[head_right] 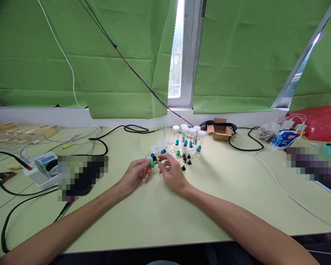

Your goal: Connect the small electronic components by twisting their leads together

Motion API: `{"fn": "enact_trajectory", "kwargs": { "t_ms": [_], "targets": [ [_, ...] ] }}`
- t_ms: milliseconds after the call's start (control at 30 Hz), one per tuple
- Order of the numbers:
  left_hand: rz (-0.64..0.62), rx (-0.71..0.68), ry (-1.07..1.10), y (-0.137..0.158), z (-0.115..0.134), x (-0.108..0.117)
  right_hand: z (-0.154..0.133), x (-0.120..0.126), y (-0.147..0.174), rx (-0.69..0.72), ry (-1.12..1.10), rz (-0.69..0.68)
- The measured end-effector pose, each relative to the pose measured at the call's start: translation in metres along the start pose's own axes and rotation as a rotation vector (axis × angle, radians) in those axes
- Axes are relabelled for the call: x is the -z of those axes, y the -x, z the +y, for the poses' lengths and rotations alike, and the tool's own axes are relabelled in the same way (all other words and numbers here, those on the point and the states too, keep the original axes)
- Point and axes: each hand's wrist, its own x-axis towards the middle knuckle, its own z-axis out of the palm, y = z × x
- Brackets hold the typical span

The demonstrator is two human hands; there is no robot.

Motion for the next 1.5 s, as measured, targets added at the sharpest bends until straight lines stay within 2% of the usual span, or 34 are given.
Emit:
{"fn": "enact_trajectory", "kwargs": {
  "t_ms": [467,800,1300,1500],
  "targets": [
    [-0.061,0.003,-0.019,-0.0001,-0.0029,0.0019,0.0020,0.0003,-0.0014,-0.052,-0.006,-0.008],
    [0.015,-0.011,-0.004,-0.0006,-0.0028,0.0015,0.0003,0.0003,0.0007,-0.023,-0.011,-0.035],
    [-0.046,-0.035,-0.055,-0.0012,-0.0066,0.0039,0.0015,-0.0006,-0.0013,-0.065,-0.013,-0.028],
    [-0.010,-0.033,-0.011,-0.0012,-0.0058,0.0031,-0.0008,0.0005,-0.0003,-0.045,0.011,-0.030]
  ]
}}
